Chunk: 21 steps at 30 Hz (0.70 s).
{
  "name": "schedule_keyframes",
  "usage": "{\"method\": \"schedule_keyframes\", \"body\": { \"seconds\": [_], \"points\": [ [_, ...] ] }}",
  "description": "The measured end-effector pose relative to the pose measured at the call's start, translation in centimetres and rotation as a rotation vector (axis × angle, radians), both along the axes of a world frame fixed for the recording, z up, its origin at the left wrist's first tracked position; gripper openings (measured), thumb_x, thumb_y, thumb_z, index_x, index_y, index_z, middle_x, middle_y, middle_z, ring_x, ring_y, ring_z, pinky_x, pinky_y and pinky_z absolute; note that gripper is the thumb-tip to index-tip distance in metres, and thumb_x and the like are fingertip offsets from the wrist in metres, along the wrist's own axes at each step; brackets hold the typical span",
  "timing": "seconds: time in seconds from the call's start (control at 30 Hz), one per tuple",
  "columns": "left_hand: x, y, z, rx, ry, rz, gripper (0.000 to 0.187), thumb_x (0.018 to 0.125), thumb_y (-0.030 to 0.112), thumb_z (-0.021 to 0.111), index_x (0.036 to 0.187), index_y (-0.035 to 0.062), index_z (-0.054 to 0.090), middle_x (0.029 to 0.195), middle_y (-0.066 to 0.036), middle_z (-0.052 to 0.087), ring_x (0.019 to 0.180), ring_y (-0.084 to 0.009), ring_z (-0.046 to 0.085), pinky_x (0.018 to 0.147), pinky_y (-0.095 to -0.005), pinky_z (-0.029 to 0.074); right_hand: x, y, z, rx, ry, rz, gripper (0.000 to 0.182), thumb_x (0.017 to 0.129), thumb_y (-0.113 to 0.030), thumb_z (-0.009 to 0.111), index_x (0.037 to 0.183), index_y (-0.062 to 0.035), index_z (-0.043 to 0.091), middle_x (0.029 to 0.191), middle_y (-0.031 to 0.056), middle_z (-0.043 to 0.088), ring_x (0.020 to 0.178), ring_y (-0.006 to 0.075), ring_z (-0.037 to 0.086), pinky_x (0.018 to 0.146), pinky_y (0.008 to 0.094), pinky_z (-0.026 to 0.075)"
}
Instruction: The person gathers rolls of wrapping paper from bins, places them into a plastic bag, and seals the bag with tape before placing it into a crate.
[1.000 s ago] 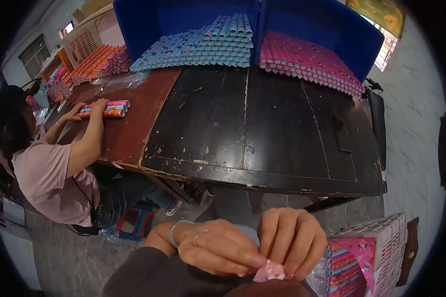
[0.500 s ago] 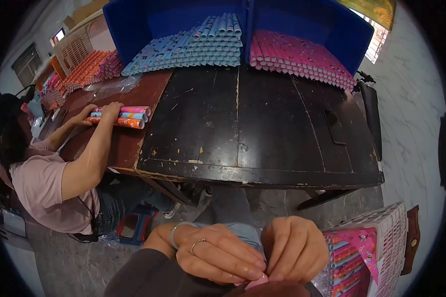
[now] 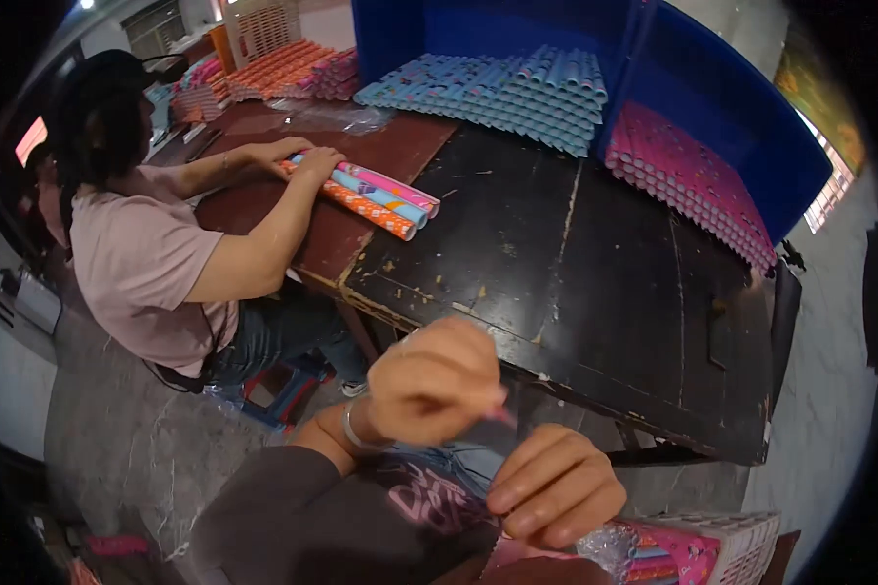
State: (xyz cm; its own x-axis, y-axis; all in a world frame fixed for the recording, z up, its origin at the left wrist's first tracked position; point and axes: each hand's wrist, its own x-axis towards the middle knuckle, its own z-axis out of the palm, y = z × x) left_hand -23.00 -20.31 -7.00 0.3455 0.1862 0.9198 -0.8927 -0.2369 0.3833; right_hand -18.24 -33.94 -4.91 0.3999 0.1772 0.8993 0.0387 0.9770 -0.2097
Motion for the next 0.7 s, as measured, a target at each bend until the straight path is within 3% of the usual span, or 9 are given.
{"method": "schedule_keyframes", "body": {
  "seconds": [0.07,0.1,0.2,0.23,0.3,0.33,0.43,0.53,0.7],
  "points": [
    [1.9,2.1,-0.8,0.068,0.192,0.208,0.014,0.071,-0.002,0.070,0.084,-0.0016,0.066,0.075,-0.010,0.065,0.067,-0.0209,0.060,0.061,-0.0300,0.046,2.0,0.3,0.0,-0.097,-0.443,0.027,0.012,0.079,-0.005,0.066,0.087,-0.0010,0.058,0.082,0.0148,0.063,0.073,0.0269,0.066,0.058,0.0325,0.057],
    [3.0,2.8,-1.6,0.047,0.273,0.255,0.013,0.071,0.002,0.071,0.084,-0.0002,0.067,0.074,-0.009,0.066,0.068,-0.0190,0.060,0.062,-0.0293,0.046,2.3,0.4,-0.2,-0.105,-0.491,0.098,0.020,0.075,0.000,0.069,0.091,0.0006,0.059,0.089,0.0178,0.063,0.078,0.0294,0.066,0.062,0.0345,0.058],
    [6.2,3.6,-4.7,0.064,0.504,0.365,0.010,0.073,0.009,0.071,0.081,0.0042,0.069,0.074,-0.008,0.066,0.068,-0.0179,0.061,0.065,-0.0287,0.046,1.5,1.7,-0.1,-0.038,-0.450,0.125,0.019,0.075,0.000,0.068,0.090,0.0018,0.058,0.094,0.0180,0.062,0.077,0.0293,0.066,0.061,0.0342,0.058],
    [6.9,3.7,-5.0,0.195,0.490,0.407,0.011,0.075,0.003,0.067,0.086,0.0009,0.068,0.080,-0.011,0.067,0.073,-0.0206,0.062,0.067,-0.0309,0.048,1.4,1.9,-0.2,-0.033,-0.453,0.140,0.019,0.075,0.000,0.068,0.090,0.0018,0.058,0.094,0.0180,0.062,0.077,0.0293,0.066,0.061,0.0342,0.058],
    [9.2,4.2,-8.1,0.437,0.519,0.593,0.020,0.078,0.003,0.063,0.097,0.0015,0.066,0.088,-0.012,0.066,0.082,-0.0256,0.061,0.073,-0.0353,0.048,1.2,1.9,-1.0,-0.013,-0.452,0.141,0.018,0.076,0.001,0.067,0.090,0.0033,0.055,0.095,0.0179,0.060,0.079,0.0298,0.066,0.060,0.0350,0.059],
    [9.5,4.2,-8.5,0.519,0.641,0.583,0.039,0.080,0.005,0.060,0.118,0.0018,0.054,0.102,-0.014,0.062,0.094,-0.0305,0.058,0.082,-0.0390,0.045,1.0,1.9,-1.1,-0.012,-0.453,0.147,0.018,0.076,0.001,0.067,0.090,0.0033,0.055,0.095,0.0179,0.060,0.079,0.0298,0.066,0.060,0.0350,0.059],
    [10.0,3.8,-9.4,0.501,0.660,0.601,0.055,0.080,0.009,0.062,0.130,0.0009,0.040,0.113,-0.016,0.057,0.103,-0.0326,0.054,0.089,-0.0400,0.042,0.2,2.3,-1.1,0.016,-0.364,0.154,0.016,0.077,0.001,0.064,0.088,0.0034,0.052,0.091,0.0171,0.058,0.080,0.0303,0.065,0.060,0.0360,0.059],
    [9.1,4.8,-9.6,0.490,0.583,0.687,0.065,0.080,0.012,0.063,0.135,0.0000,0.032,0.121,-0.018,0.053,0.110,-0.0336,0.050,0.093,-0.0405,0.039,0.3,2.6,-0.3,0.027,-0.335,0.206,0.014,0.080,0.000,0.061,0.086,0.0025,0.049,0.087,0.0172,0.057,0.080,0.0316,0.065,0.059,0.0369,0.059],
    [5.5,8.7,-8.0,0.439,0.589,0.855,0.057,0.077,0.014,0.064,0.128,0.0006,0.042,0.114,-0.018,0.055,0.107,-0.0338,0.051,0.092,-0.0397,0.040,1.8,2.8,-0.8,0.066,-0.449,0.277,0.013,0.081,-0.001,0.059,0.083,0.0003,0.046,0.087,0.0178,0.057,0.080,0.0335,0.065,0.061,0.0385,0.058]
  ]
}}
